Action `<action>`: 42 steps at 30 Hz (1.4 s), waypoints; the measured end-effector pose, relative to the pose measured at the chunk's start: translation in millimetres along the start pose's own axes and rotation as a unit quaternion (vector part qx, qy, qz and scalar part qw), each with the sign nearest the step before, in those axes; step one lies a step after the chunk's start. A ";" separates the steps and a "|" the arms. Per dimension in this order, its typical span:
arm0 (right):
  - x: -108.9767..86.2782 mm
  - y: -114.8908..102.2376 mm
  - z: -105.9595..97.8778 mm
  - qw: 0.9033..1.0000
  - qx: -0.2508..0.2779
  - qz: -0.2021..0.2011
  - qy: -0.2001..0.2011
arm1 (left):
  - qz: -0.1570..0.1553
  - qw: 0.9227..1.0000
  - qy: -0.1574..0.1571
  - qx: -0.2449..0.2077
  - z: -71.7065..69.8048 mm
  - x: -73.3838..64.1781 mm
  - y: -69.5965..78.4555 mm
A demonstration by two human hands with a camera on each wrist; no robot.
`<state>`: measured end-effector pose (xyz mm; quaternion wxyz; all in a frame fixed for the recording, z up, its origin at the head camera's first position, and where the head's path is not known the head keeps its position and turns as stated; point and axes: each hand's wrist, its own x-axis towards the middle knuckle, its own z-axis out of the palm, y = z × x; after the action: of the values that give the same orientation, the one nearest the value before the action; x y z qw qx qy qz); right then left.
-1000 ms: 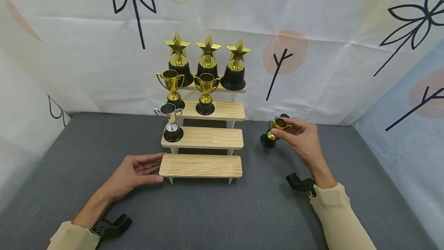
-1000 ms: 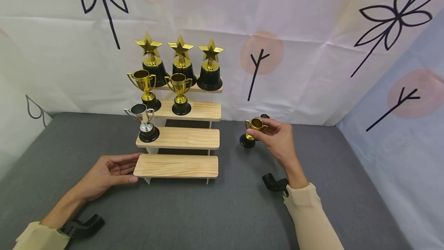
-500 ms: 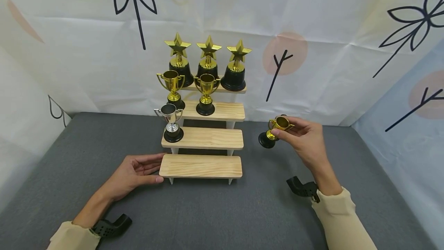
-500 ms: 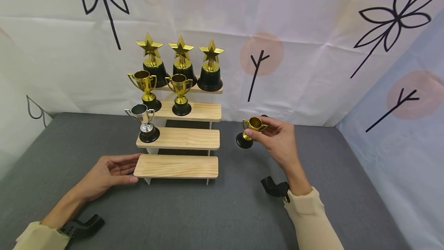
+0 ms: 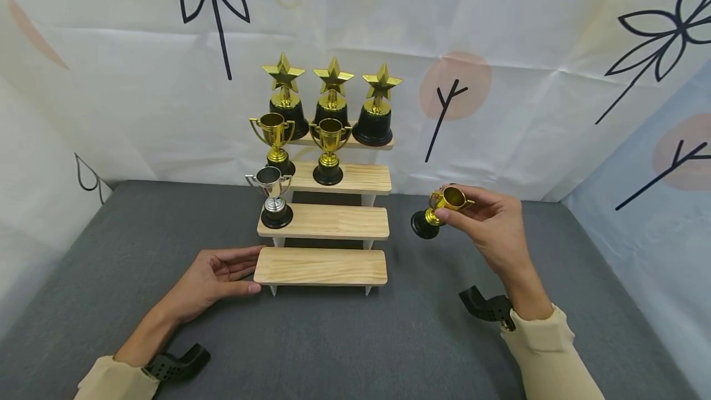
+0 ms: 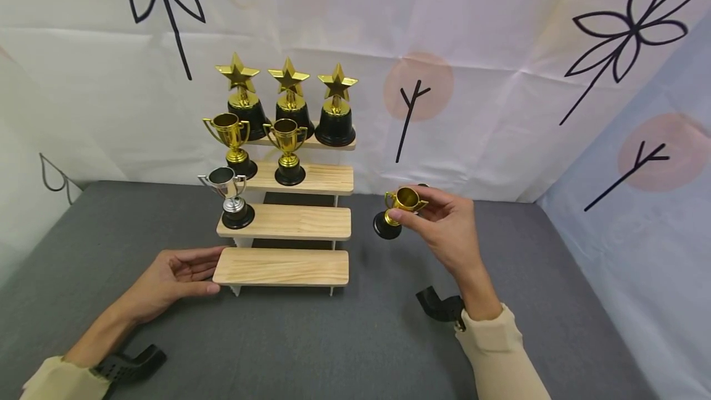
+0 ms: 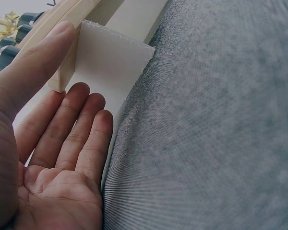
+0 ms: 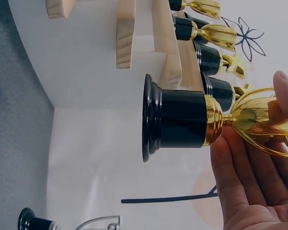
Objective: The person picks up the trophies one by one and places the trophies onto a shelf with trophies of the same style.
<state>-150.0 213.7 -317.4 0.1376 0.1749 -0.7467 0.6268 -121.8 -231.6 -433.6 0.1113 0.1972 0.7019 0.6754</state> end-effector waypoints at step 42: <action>15.7 -16.9 18.9 0.996 -0.086 -0.015 -0.001 | -0.012 1.000 0.006 0.001 -2.8 -0.3 -4.5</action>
<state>-156.5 191.2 -299.0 0.1604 0.1744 -0.7953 0.5580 -123.2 -234.3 -438.0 0.1147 0.1846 0.7056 0.6744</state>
